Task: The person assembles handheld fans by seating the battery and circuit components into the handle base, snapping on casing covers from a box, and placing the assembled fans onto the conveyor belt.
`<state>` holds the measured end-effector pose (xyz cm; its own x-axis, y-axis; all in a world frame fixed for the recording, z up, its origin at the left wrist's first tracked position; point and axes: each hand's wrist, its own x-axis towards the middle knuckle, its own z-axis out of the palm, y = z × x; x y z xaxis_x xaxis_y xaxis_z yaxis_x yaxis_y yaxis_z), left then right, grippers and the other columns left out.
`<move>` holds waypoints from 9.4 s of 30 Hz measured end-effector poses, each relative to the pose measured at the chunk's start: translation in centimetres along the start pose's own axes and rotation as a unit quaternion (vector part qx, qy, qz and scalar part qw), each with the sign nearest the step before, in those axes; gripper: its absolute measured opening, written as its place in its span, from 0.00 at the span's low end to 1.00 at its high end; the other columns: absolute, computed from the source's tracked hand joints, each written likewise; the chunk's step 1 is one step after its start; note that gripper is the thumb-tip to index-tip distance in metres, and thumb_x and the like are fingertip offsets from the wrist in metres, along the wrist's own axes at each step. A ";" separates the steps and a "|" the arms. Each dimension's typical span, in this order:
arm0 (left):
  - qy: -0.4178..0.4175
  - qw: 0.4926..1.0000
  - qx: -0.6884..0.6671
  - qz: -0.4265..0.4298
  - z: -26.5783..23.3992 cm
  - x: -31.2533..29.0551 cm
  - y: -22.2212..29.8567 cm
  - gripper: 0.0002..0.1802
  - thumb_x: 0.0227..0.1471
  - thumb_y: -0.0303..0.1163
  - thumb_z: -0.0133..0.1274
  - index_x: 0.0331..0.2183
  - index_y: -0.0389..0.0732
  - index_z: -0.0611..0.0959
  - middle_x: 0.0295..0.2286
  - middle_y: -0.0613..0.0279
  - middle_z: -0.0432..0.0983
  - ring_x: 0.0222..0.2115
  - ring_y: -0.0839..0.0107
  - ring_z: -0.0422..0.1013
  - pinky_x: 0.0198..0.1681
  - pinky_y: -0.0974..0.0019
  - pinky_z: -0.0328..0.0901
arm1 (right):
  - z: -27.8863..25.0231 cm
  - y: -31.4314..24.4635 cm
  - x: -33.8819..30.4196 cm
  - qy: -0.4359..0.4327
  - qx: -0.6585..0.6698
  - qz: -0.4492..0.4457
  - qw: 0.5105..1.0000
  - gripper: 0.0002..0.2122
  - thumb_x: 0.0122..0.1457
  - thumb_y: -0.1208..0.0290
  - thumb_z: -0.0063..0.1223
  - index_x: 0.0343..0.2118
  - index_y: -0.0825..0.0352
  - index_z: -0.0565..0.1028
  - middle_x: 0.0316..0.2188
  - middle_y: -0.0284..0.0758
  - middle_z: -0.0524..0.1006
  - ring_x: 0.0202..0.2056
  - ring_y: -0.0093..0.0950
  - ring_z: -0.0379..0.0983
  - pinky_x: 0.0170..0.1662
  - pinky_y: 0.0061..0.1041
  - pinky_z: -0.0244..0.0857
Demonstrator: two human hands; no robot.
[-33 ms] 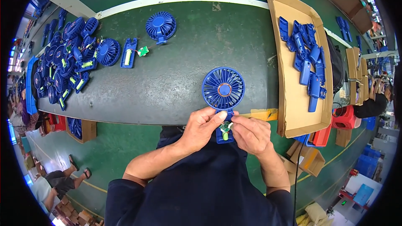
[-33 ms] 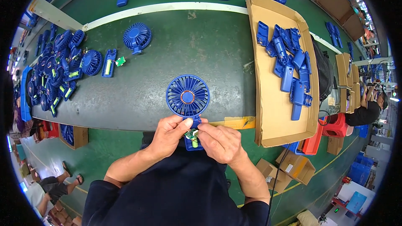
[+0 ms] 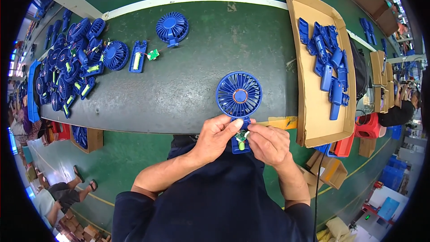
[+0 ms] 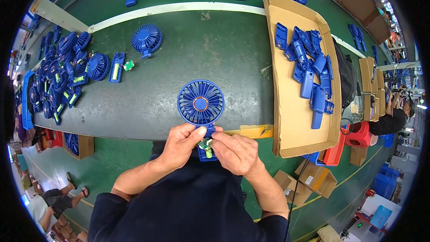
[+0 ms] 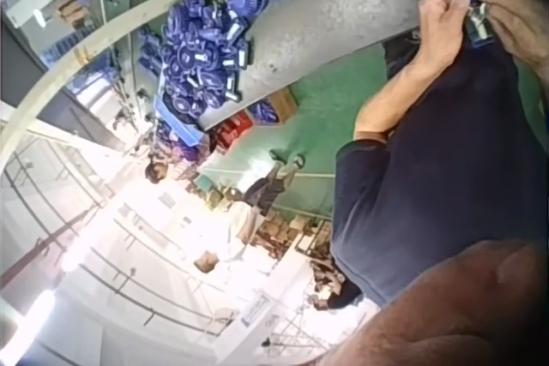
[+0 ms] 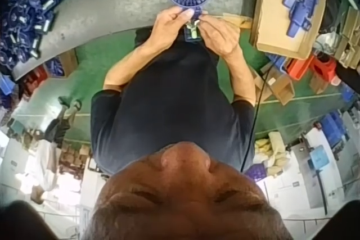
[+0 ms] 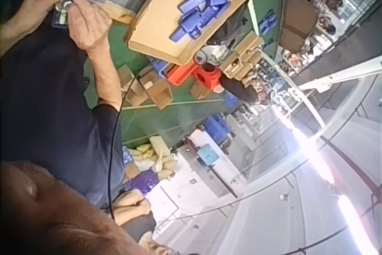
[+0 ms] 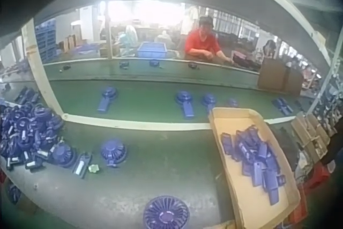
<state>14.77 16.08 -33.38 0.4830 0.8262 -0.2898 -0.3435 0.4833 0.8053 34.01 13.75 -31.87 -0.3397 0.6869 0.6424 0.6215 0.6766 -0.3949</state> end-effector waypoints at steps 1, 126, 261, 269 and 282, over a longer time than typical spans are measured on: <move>0.002 1.000 -0.011 -0.002 0.1 0.0 -0.1 0.17 0.68 0.32 0.49 0.46 0.27 0.83 0.42 0.57 0.83 0.43 0.78 0.75 0.49 0.71 0.70 | 0.0 -0.1 0.1 -0.001 0.000 0.000 1.000 0.15 0.44 0.85 0.66 0.37 0.69 0.78 0.39 0.37 0.82 0.24 0.27 0.77 0.26 0.23 0.70; -0.089 0.989 -0.014 -0.118 -2.0 0.7 -1.2 0.19 0.59 0.17 0.53 0.52 0.34 0.75 0.42 0.67 0.78 0.43 0.80 0.73 0.50 0.68 0.70 | -0.4 0.2 2.7 -0.254 -0.001 0.084 0.963 0.10 0.48 0.82 0.58 0.35 0.69 0.74 0.31 0.37 0.71 0.29 0.36 0.76 0.30 0.34 0.72; 0.032 0.987 -0.138 -0.080 -1.0 1.8 0.4 0.18 0.70 0.36 0.44 0.51 0.32 0.73 0.47 0.43 0.78 0.49 0.53 0.77 0.56 0.51 0.72 | -10.9 14.6 2.3 -0.003 -0.379 0.378 0.845 0.23 0.54 0.70 0.61 0.53 0.71 0.74 0.43 0.50 0.77 0.43 0.49 0.76 0.46 0.44 0.71; 0.030 0.985 -0.154 -0.074 -1.0 1.6 0.0 0.18 0.70 0.39 0.43 0.50 0.33 0.73 0.46 0.44 0.78 0.48 0.55 0.77 0.55 0.52 0.72 | 0.6 0.8 2.5 -0.105 -0.184 0.273 0.938 0.24 0.49 0.73 0.67 0.52 0.68 0.76 0.46 0.45 0.75 0.46 0.45 0.73 0.48 0.40 0.69; 0.034 0.988 -0.138 -0.067 -0.9 1.4 -0.9 0.17 0.71 0.38 0.45 0.52 0.36 0.75 0.40 0.68 0.75 0.40 0.82 0.71 0.45 0.72 0.69 | 3.4 -1.5 2.6 0.005 0.045 0.307 0.951 0.10 0.55 0.78 0.65 0.40 0.71 0.82 0.39 0.41 0.81 0.38 0.39 0.77 0.44 0.34 0.71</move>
<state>15.02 17.07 -35.02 0.4868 0.7629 -0.4255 -0.4921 0.6420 0.5880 29.83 15.43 -31.86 0.0743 0.9575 0.2788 0.6380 0.1692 -0.7512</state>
